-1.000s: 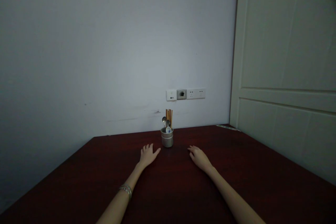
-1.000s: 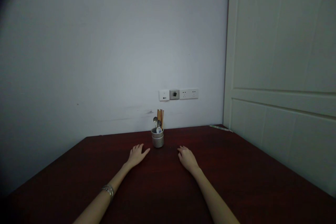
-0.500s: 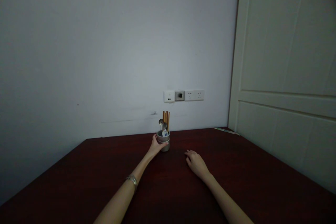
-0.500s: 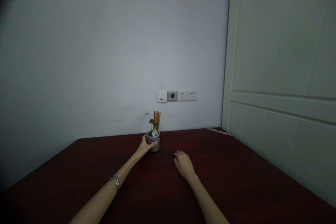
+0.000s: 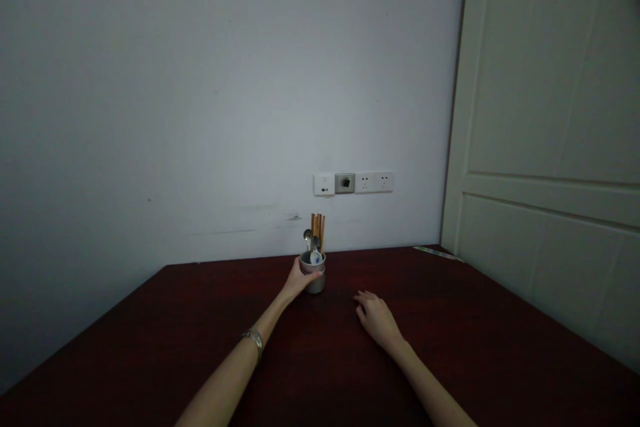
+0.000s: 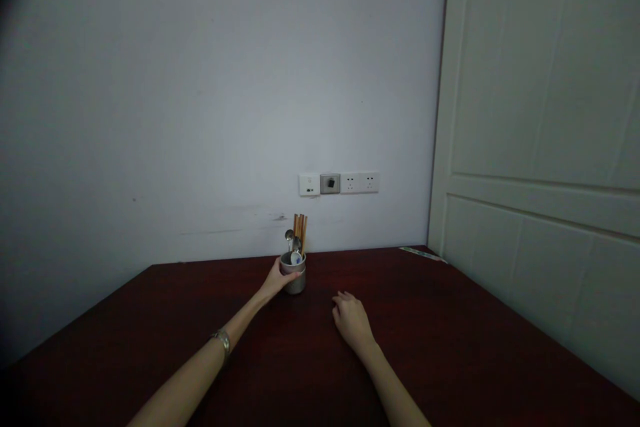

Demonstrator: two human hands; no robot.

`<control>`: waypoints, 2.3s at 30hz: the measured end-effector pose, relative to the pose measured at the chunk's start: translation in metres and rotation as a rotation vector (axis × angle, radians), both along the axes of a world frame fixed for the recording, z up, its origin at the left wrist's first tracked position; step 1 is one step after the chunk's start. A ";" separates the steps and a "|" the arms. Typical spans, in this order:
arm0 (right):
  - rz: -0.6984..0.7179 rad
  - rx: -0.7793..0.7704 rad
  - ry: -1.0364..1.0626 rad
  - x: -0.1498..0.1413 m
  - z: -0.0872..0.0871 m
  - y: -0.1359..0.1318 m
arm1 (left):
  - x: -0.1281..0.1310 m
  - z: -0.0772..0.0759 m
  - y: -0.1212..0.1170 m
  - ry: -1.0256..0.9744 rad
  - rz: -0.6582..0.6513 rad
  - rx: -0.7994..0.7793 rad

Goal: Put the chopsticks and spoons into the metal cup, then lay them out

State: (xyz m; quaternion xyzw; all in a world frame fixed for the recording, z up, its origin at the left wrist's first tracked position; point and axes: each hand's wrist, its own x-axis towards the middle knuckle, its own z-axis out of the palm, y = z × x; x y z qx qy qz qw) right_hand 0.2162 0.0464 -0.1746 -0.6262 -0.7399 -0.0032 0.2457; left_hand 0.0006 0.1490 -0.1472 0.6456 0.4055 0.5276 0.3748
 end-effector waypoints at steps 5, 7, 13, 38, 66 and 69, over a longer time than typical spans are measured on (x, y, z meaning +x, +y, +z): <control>0.001 -0.014 0.017 0.000 -0.001 0.001 | -0.001 0.001 0.001 0.026 -0.031 0.011; 0.004 -0.008 0.017 0.001 -0.001 0.002 | -0.002 0.000 0.003 0.023 -0.030 0.016; 0.002 -0.007 0.015 0.001 -0.004 0.004 | -0.005 -0.001 0.002 0.033 -0.019 0.066; 0.068 0.055 0.005 0.011 -0.022 0.015 | -0.120 0.021 -0.025 0.055 0.276 0.151; 0.152 0.107 0.008 0.037 -0.057 0.045 | -0.253 0.016 -0.120 0.191 0.743 0.028; 0.144 0.095 0.023 0.037 -0.058 0.046 | -0.252 0.014 -0.120 0.177 0.761 0.008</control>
